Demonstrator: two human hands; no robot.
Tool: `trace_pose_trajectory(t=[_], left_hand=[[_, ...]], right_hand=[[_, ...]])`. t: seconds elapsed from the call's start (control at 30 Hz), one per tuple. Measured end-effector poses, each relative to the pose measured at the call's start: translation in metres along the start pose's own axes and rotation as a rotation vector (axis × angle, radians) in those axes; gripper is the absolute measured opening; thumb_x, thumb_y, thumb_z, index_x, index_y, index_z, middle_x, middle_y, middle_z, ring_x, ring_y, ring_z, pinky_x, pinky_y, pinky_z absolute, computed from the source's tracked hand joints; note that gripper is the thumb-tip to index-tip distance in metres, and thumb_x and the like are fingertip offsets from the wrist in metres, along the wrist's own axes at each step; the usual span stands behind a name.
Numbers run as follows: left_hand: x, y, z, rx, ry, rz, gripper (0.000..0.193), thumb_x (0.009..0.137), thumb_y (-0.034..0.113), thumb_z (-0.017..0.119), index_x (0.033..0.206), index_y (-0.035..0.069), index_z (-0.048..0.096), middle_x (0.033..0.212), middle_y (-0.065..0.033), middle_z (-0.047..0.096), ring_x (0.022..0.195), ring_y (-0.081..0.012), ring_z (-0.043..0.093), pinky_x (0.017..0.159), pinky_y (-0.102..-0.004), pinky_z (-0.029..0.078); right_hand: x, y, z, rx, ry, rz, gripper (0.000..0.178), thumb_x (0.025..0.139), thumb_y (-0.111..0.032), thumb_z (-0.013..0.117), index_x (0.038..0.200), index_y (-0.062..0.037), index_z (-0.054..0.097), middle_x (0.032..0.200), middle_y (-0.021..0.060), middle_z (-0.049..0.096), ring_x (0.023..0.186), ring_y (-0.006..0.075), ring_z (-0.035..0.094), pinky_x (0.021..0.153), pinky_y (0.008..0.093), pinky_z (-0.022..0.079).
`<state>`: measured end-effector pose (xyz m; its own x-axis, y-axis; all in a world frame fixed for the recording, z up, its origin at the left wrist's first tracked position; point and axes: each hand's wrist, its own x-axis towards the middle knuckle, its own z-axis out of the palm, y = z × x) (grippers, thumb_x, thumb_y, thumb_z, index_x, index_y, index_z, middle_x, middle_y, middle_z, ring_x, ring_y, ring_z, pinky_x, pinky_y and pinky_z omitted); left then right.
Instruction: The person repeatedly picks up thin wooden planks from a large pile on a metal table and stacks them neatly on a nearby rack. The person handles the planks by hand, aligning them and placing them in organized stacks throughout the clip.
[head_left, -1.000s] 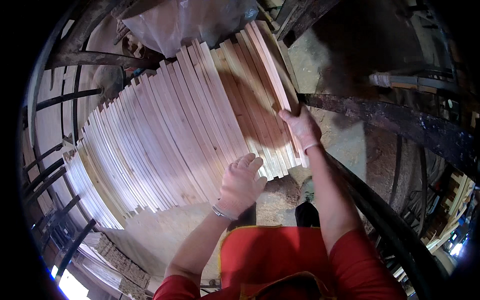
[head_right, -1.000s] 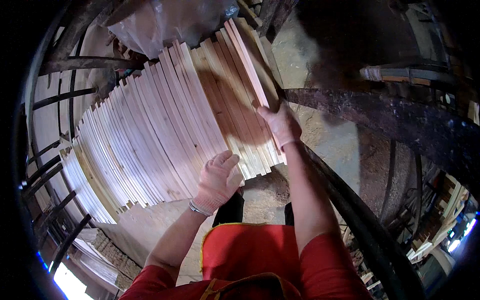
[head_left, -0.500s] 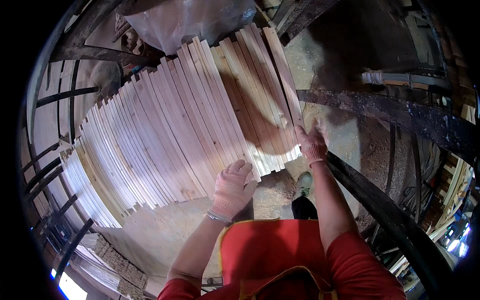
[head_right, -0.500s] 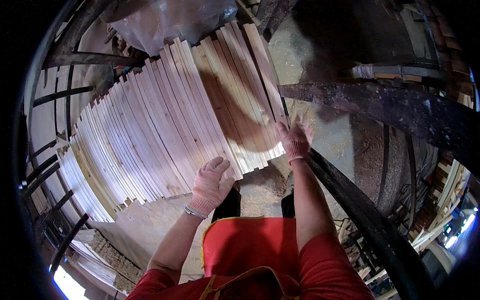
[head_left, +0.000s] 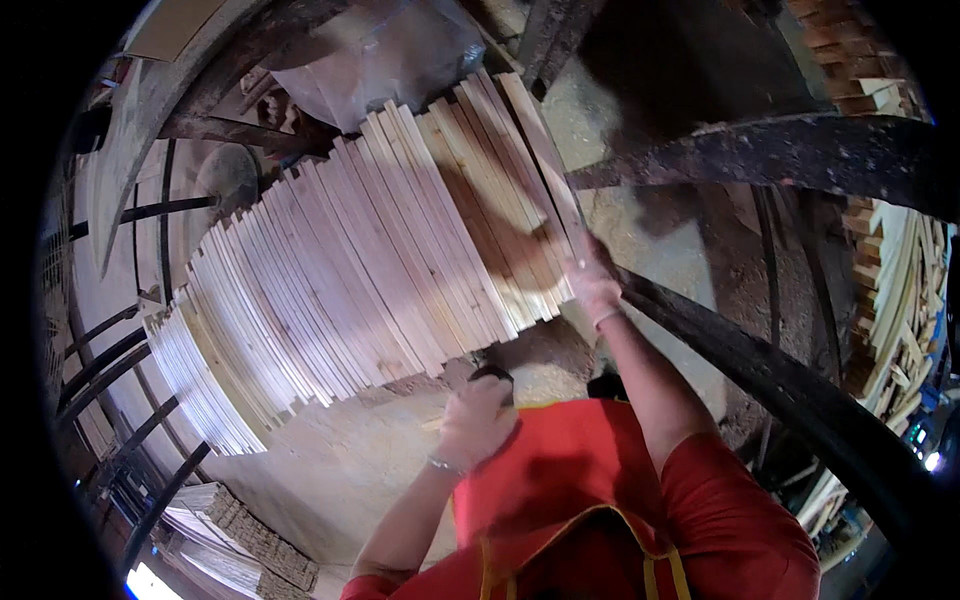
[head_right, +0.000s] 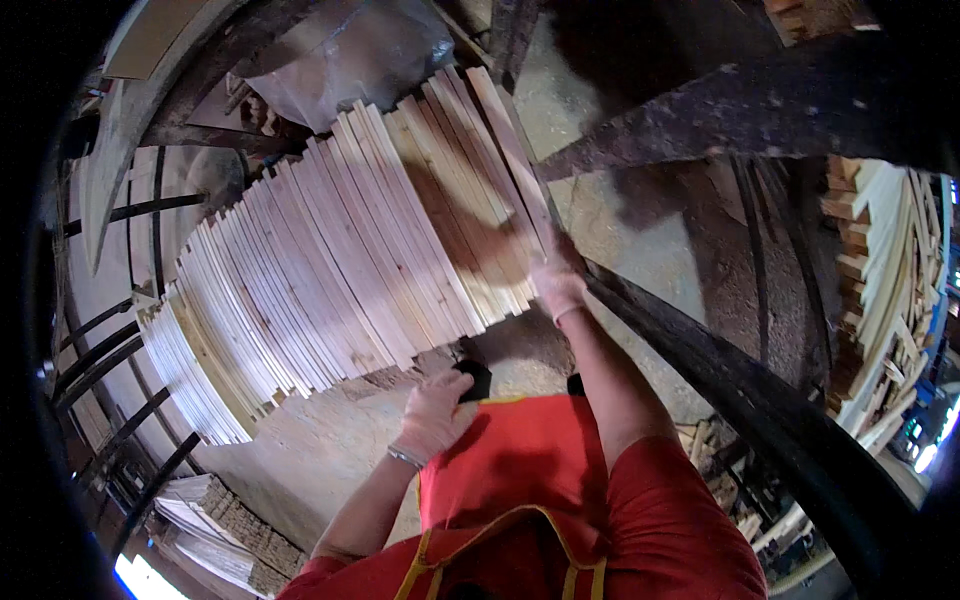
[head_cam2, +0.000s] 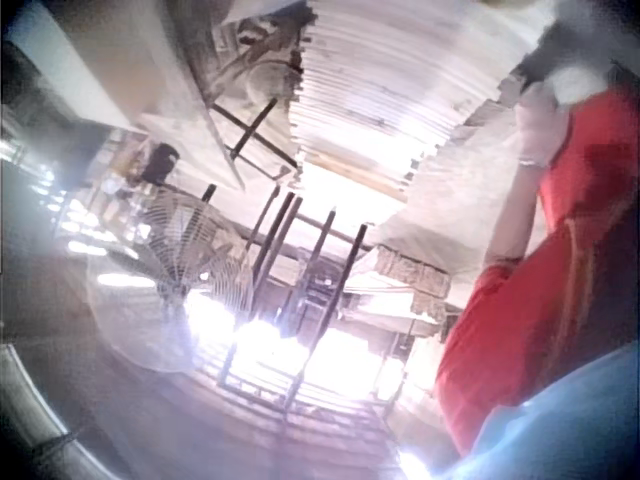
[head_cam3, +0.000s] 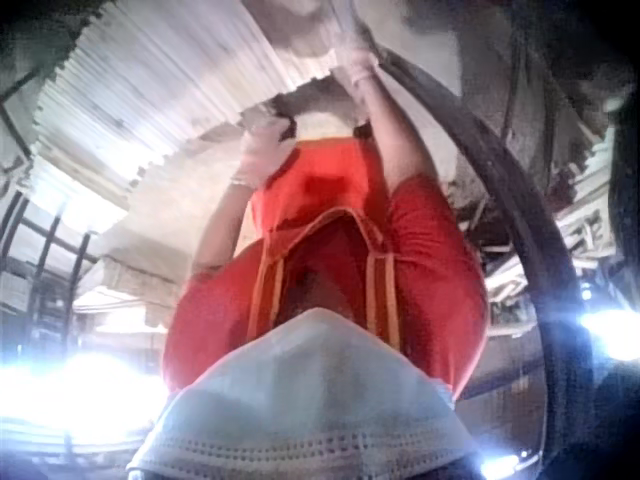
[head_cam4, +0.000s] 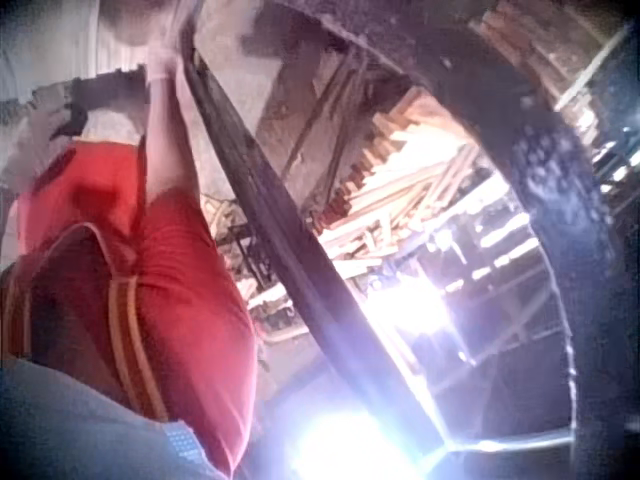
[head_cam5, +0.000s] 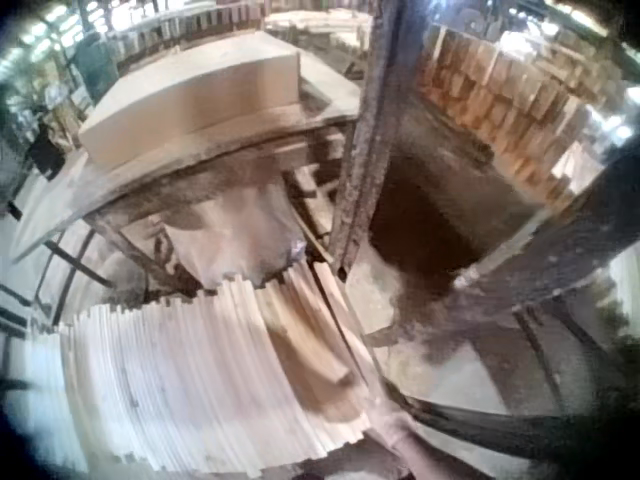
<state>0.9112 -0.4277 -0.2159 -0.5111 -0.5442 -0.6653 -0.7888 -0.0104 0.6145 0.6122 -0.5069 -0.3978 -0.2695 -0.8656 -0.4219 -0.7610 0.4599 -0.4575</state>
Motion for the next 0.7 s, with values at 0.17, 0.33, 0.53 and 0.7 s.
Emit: trace_pose_trajectory(t=[0.17, 0.33, 0.53, 0.7], left_hand=[[0.006, -0.026, 0.026, -0.044, -0.112, -0.094, 0.05, 0.093, 0.038, 0.071, 0.134, 0.007, 0.067, 0.136, -0.0194, 0.066, 0.128, -0.0408, 0.061, 0.109, -0.0483, 0.051], [0.003, -0.044, 0.08, -0.2, 0.086, -0.065, 0.033, 0.092, 0.031, 0.067, 0.114, 0.007, 0.07, 0.113, -0.0163, 0.07, 0.113, -0.0401, 0.066, 0.098, -0.0508, 0.054], [-0.017, -0.009, 0.061, -0.151, 0.149, 0.018, 0.028, 0.09, 0.028, 0.067, 0.105, 0.004, 0.069, 0.113, -0.0194, 0.069, 0.108, -0.0427, 0.066, 0.094, -0.0524, 0.054], [-0.018, 0.027, 0.024, 0.082, 0.127, 0.161, 0.041, 0.088, 0.036, 0.07, 0.117, 0.008, 0.075, 0.118, -0.0165, 0.073, 0.113, -0.0382, 0.068, 0.098, -0.0489, 0.056]], right_hand=[[0.099, -0.032, 0.013, 0.216, -0.046, 0.236, 0.081, 0.091, -0.037, 0.073, 0.162, -0.0121, 0.041, 0.154, 0.0242, 0.056, 0.139, 0.0411, 0.058, 0.115, 0.0474, 0.046], [0.092, -0.021, 0.024, 0.168, -0.105, 0.117, 0.094, 0.085, -0.041, 0.078, 0.163, -0.0086, 0.038, 0.148, 0.0282, 0.059, 0.134, 0.0429, 0.06, 0.112, 0.0495, 0.049], [-0.082, -0.09, -0.043, 0.0, -0.466, -0.064, 0.061, 0.095, -0.035, 0.067, 0.143, -0.0022, 0.05, 0.124, 0.0278, 0.069, 0.115, 0.0453, 0.068, 0.096, 0.0529, 0.054], [-0.284, 0.011, -0.084, 0.096, -0.424, -0.49, 0.06, 0.094, -0.033, 0.067, 0.144, -0.0027, 0.054, 0.128, 0.03, 0.068, 0.12, 0.045, 0.067, 0.103, 0.0532, 0.052]])
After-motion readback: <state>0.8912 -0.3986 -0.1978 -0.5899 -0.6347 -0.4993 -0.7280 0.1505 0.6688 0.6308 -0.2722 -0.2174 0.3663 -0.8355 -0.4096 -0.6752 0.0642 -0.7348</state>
